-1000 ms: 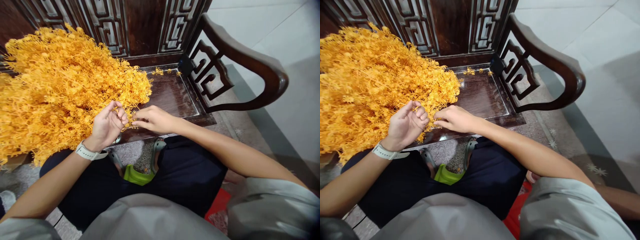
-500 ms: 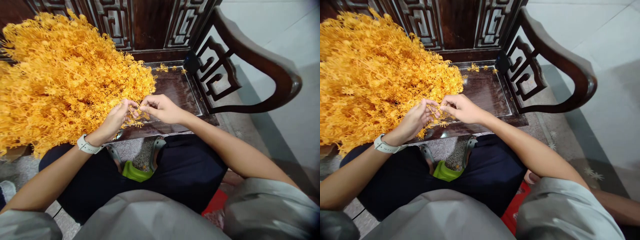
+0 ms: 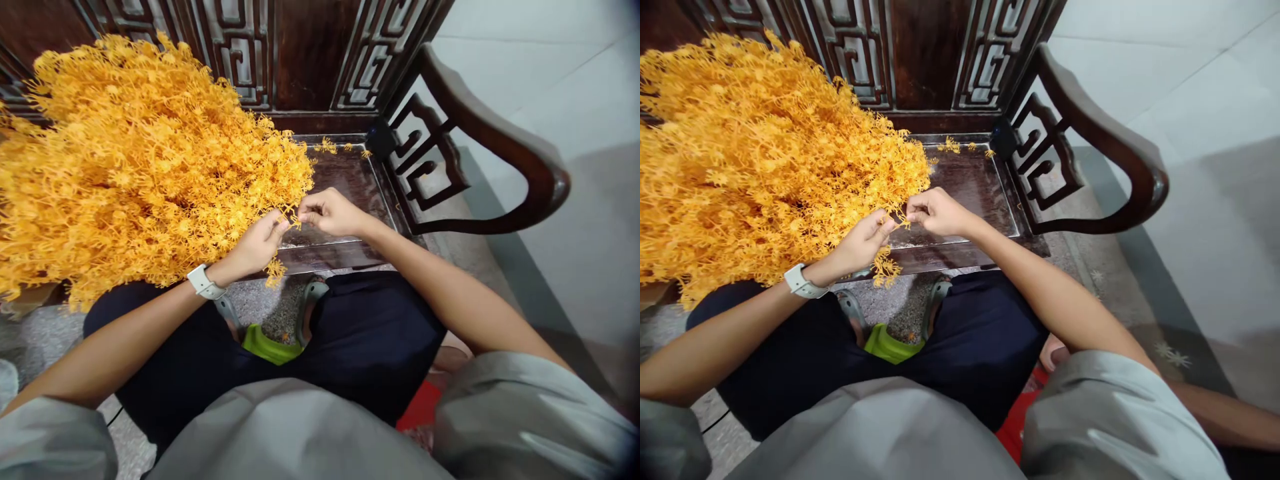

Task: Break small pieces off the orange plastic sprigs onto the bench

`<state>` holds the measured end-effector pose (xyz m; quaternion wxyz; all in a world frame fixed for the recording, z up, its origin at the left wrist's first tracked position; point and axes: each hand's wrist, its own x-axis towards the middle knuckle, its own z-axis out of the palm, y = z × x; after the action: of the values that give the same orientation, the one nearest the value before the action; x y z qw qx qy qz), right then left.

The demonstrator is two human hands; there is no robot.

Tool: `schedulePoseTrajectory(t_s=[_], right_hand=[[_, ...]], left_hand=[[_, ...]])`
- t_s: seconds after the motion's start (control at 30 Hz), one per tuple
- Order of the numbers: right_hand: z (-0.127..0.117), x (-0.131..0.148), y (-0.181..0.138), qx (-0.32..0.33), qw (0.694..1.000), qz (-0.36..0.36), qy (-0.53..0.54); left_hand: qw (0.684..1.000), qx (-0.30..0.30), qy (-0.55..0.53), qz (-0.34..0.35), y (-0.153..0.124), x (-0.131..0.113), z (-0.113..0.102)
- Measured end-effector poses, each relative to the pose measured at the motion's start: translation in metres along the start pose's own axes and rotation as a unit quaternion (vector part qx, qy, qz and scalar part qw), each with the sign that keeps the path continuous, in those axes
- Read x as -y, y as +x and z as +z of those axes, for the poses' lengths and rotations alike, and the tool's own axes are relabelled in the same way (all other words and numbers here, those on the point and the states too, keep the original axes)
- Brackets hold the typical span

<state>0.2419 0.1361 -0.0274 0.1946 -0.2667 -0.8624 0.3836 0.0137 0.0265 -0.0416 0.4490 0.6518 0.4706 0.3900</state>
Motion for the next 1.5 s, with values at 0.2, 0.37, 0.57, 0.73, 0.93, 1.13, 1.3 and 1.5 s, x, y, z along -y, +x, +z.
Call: schedulePoseTrajectory(t_s=[0.2,0.37,0.57,0.73,0.93,1.13,1.3,1.5], right_hand=[[0.000,-0.007,0.004,-0.003,0.998,0.045,-0.037],[0.009,-0.004,0.009,0.014,0.997,0.036,-0.067],[0.013,-0.008,0.015,0.023,0.997,0.043,-0.066],[0.021,0.000,0.013,0.099,0.989,0.052,0.100],[0.029,0.010,0.008,0.142,0.960,0.051,0.238],[0.029,0.006,0.005,0.123,0.958,0.059,0.253],[0.026,0.020,0.005,0.082,0.932,0.129,0.330],[0.028,0.026,0.007,0.081,0.932,0.102,0.337]], left_hand=[[0.996,-0.010,0.084,0.008,-0.003,-0.006,-0.002],[0.994,-0.021,0.104,0.005,-0.009,-0.001,-0.003],[0.994,-0.011,0.106,-0.001,-0.016,0.002,-0.002],[0.999,0.016,0.032,-0.034,-0.013,0.001,-0.009],[0.999,-0.019,-0.048,-0.017,-0.004,0.005,-0.013],[0.996,-0.020,-0.082,-0.017,-0.004,0.002,-0.010],[0.991,-0.062,-0.111,-0.040,-0.002,0.004,-0.008],[0.985,-0.084,-0.151,-0.027,0.003,0.004,-0.004]])
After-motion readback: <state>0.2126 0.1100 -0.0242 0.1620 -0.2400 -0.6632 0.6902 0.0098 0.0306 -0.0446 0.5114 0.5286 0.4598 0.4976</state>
